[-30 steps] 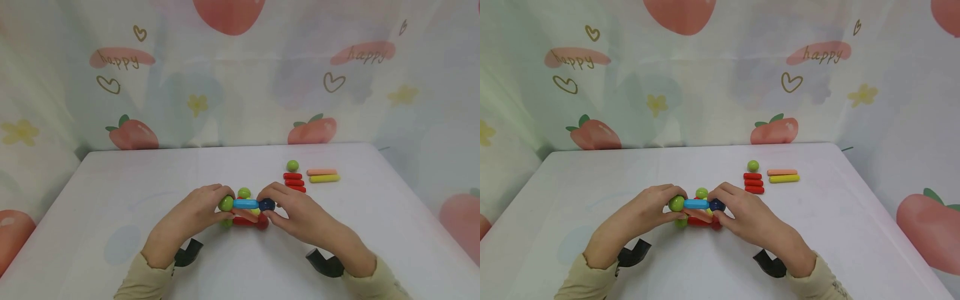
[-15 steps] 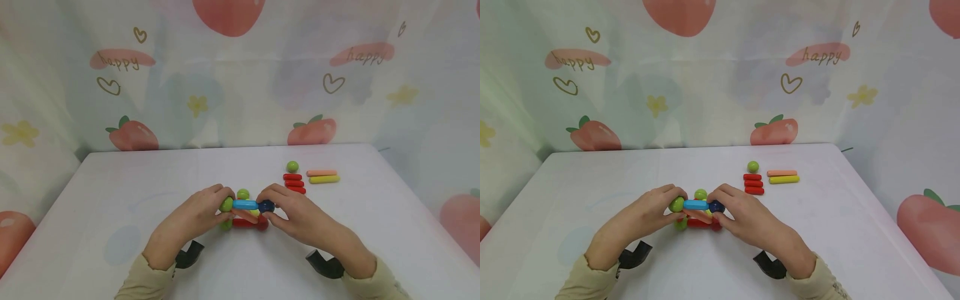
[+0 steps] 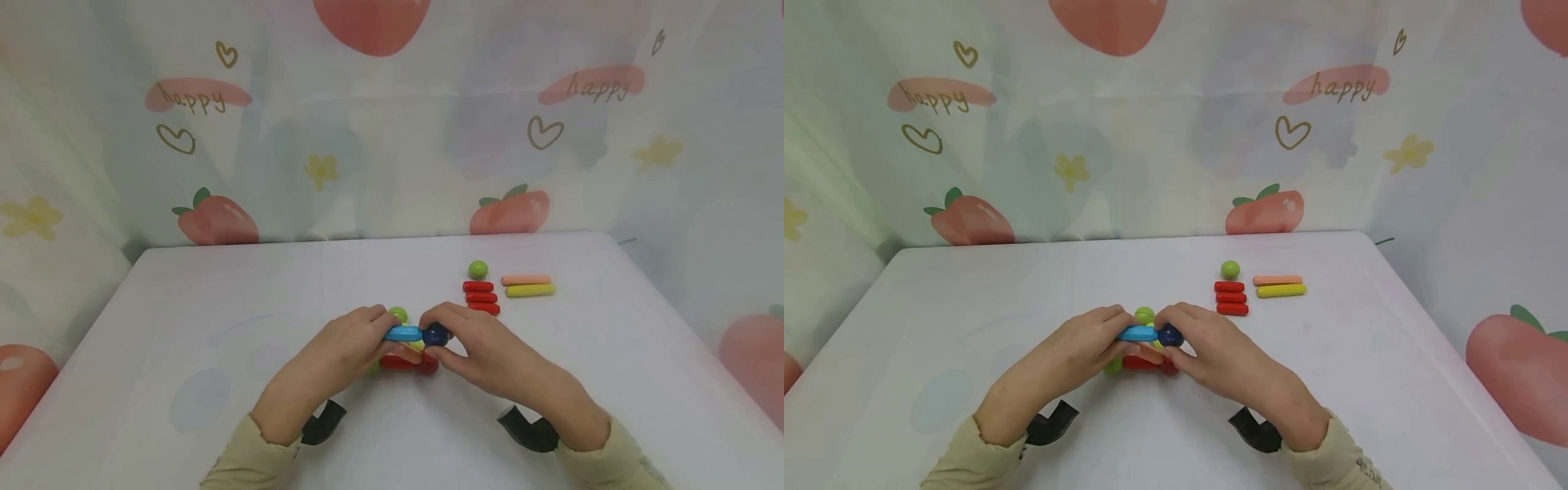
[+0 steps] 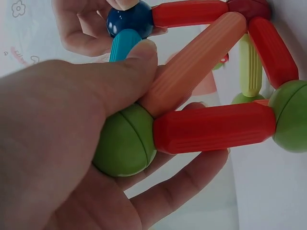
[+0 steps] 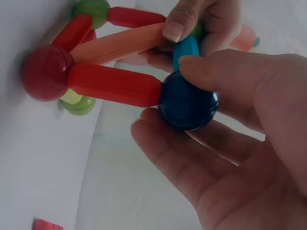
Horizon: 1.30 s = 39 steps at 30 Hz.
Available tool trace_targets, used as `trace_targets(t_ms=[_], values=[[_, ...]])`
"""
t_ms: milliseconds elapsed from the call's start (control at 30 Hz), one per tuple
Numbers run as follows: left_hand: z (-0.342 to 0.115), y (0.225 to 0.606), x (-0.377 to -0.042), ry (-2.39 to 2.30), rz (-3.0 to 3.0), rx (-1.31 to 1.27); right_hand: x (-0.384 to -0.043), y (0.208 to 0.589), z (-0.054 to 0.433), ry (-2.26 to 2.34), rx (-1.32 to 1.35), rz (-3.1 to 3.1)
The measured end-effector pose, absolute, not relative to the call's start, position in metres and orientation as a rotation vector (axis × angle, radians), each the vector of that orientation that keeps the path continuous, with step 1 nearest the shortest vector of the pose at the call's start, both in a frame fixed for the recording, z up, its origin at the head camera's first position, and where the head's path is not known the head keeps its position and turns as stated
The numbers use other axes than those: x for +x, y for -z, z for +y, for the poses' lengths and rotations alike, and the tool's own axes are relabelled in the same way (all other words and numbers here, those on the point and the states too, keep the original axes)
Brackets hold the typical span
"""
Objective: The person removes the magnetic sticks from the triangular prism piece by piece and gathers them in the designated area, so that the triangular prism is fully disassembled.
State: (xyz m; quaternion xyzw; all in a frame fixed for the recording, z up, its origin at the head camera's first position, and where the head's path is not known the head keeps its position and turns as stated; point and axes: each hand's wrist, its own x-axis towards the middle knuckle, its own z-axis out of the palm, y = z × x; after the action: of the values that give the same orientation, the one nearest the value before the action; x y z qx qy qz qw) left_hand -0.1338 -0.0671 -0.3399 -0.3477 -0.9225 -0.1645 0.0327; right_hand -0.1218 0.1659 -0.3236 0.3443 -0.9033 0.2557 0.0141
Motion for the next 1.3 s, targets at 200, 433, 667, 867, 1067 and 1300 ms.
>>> trace_targets(t_ms=[200, 433, 667, 867, 1067, 1300], values=[[-0.065, 0.341, -0.133, 0.394, -2.786, -1.083, -0.122, 0.326, 0.164, -0.726, 1.073, -2.755], [-0.064, 0.342, -0.132, 0.316, -2.754, -1.051, -0.124, 0.329, 0.167, -0.622, 0.969, -2.725], [-0.062, 0.342, -0.130, 0.278, -2.744, -1.060, -0.124, 0.329, 0.169, -0.765, 1.008, -2.773], [-0.061, 0.341, -0.130, 0.268, -2.760, -1.035, -0.125, 0.328, 0.168, -0.946, 1.052, -2.793], [-0.061, 0.340, -0.130, 0.269, -2.798, -1.020, -0.127, 0.326, 0.170, -0.991, 1.012, -2.746], [-0.061, 0.338, -0.130, 0.297, -2.864, -0.999, -0.131, 0.321, 0.181, -0.858, 0.977, -2.673]])
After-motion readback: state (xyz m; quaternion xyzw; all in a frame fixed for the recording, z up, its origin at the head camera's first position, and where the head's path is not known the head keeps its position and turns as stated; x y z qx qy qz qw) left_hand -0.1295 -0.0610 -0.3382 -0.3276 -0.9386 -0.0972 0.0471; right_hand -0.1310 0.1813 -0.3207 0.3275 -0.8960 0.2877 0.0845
